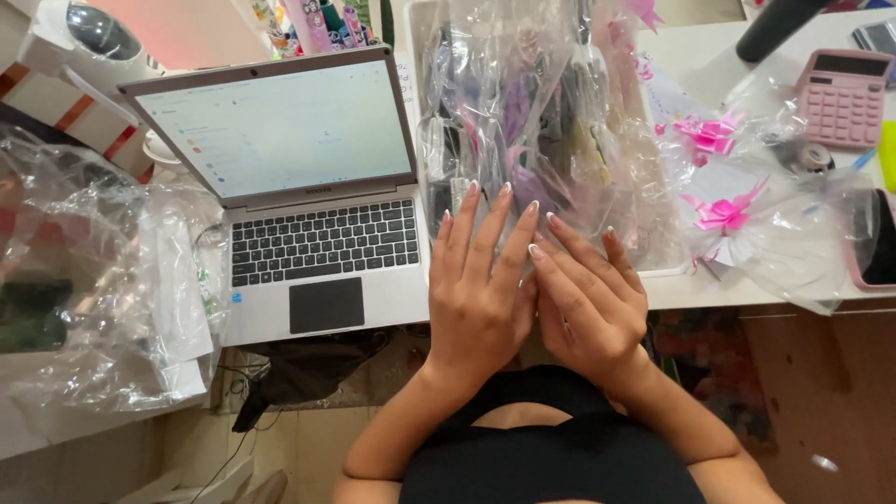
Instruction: Organizing and sorting various gift items like socks and accessories on a shop counter, followed by wiping a surface.
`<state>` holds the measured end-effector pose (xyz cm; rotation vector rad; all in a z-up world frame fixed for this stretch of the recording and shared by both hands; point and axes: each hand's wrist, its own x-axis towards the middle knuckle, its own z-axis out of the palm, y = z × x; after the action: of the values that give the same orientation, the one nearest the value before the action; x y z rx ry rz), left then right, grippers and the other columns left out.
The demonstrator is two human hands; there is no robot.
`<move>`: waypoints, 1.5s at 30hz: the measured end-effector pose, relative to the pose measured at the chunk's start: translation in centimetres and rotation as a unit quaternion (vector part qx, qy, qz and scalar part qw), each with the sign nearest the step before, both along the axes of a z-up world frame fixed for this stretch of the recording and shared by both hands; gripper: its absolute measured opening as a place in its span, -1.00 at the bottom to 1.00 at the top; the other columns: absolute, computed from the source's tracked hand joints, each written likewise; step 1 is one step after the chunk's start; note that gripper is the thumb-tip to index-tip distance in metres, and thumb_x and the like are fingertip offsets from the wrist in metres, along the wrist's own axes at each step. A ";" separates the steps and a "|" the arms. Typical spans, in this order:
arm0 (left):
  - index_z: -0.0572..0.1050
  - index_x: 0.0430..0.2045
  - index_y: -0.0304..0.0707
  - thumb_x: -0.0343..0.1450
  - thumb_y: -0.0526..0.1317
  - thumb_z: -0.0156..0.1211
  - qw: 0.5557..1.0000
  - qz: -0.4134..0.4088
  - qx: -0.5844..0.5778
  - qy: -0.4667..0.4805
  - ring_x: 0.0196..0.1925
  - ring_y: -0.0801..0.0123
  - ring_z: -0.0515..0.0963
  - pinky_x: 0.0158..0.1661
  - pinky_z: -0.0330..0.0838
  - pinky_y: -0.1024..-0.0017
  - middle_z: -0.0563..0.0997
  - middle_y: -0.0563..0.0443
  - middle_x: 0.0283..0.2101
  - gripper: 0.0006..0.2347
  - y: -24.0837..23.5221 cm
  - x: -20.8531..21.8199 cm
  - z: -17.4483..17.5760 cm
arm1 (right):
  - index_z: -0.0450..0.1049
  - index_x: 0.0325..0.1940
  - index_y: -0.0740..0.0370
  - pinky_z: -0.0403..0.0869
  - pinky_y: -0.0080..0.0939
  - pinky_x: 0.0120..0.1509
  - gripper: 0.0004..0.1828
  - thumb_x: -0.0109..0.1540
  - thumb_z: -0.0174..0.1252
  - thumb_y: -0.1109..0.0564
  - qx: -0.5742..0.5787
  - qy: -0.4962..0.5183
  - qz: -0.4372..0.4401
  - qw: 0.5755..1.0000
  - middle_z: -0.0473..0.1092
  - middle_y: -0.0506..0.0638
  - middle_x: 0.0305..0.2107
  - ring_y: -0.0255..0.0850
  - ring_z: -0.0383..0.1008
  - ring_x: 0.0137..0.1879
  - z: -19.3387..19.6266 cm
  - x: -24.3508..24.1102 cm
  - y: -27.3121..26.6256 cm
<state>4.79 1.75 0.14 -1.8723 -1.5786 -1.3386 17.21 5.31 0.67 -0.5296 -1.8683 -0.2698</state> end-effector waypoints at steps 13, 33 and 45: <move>0.41 0.27 -0.26 0.34 -0.14 0.34 0.985 -0.061 -0.145 -0.066 0.38 -0.35 0.39 0.26 0.29 -0.12 0.43 -0.33 0.31 -0.44 -0.3 -6.9 -0.3 | 0.67 -0.12 0.17 0.33 -0.10 0.46 -0.76 0.29 0.10 0.32 -0.037 0.007 -0.015 0.999 0.63 0.03 -0.11 -0.06 0.67 0.03 -0.2 -6.5 -0.8; 0.14 0.39 -0.33 0.38 -0.20 0.34 0.891 -0.312 -0.330 -0.023 0.52 -0.18 0.19 0.41 0.14 -0.01 0.15 -0.34 0.48 -0.33 4.1 -16.1 0.2 | 0.49 0.30 0.06 0.24 0.07 0.51 -0.28 0.09 0.35 -0.18 -0.194 -0.327 -0.342 0.859 0.44 0.16 0.24 -0.05 0.43 0.36 1.3 -12.1 -0.1; -0.14 0.54 -0.02 0.40 -0.33 0.36 0.865 -0.419 -0.242 -0.137 0.71 -0.26 -0.16 0.61 -0.06 -0.11 -0.26 -0.30 0.63 -0.15 5.7 -15.2 -1.9 | 0.69 -0.14 0.22 -0.33 0.29 0.69 -0.67 0.39 -0.01 0.37 -0.127 -0.144 -0.230 0.954 0.66 -0.06 -0.21 -0.04 0.70 0.15 1.6 -12.5 0.4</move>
<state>-10.42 7.44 -1.76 -3.0289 -1.3267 -1.6925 4.75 5.67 2.25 -1.1591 -2.0555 -0.4337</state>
